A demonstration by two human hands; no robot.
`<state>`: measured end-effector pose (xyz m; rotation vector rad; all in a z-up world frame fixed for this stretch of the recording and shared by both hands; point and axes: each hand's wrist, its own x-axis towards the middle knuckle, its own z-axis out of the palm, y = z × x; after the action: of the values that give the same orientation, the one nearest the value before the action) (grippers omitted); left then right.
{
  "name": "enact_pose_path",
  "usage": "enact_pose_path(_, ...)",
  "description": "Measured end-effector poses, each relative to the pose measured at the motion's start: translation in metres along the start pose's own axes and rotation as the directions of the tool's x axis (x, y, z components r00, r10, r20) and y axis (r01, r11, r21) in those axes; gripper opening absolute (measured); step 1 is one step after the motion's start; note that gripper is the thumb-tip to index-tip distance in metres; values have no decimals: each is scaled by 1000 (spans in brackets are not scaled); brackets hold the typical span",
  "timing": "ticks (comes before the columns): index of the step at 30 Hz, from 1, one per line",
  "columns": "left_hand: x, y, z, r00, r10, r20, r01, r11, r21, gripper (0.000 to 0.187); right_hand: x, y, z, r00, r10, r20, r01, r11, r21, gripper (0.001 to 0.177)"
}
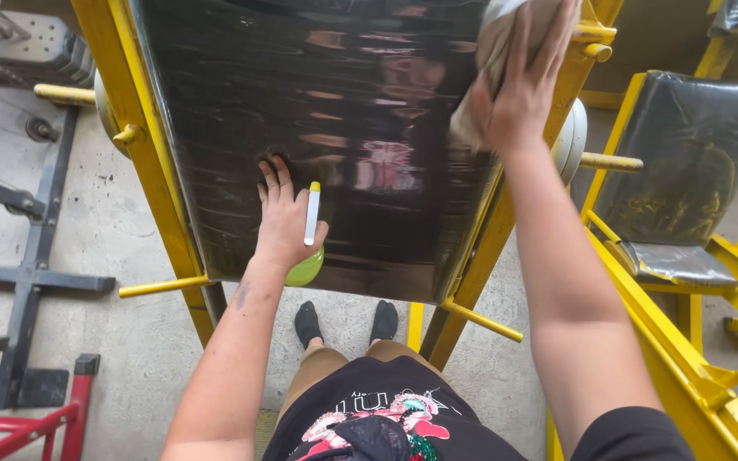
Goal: Wiping down and sanitizing various yellow workout machines with a spray bottle and cloth.
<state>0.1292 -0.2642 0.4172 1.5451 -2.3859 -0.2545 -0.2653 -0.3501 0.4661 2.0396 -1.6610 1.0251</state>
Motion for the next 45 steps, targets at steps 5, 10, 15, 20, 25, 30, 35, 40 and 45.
enact_pose_path(5,-2,0,9,1000,0,-28,0,1000,-1,53,24,62,49,970,238,49,-232,968,-98,74)
enact_pose_path(10,-4,5,13,999,-9,-50,9,1000,0,50,-23,-6,35,946,297,-129,-297,955,23,71)
enact_pose_path(15,-5,5,15,999,-31,-10,31,999,7,48,-129,-86,14,906,422,-39,-422,907,-2,83)
enact_pose_path(20,-5,-1,5,999,35,-17,-35,999,38,49,-268,-122,32,811,574,115,-581,813,34,89)
enact_pose_path(25,-9,-18,-4,993,115,6,-115,993,12,51,-356,-157,38,742,641,195,-654,757,2,92)
enact_pose_path(30,-7,-27,-18,984,154,94,-154,988,-14,51,-353,-180,48,794,536,286,-484,843,-237,88)
enact_pose_path(35,-5,-35,-28,960,246,134,-250,968,13,46,-266,-180,63,888,272,370,-187,950,-249,75)
enact_pose_path(40,-4,-33,-35,963,229,140,-228,973,-24,49,-102,-165,60,946,29,323,32,982,-184,67)
enact_pose_path(45,-6,-27,-34,972,177,154,-173,984,-35,54,31,-148,67,956,-178,235,220,961,-165,70)
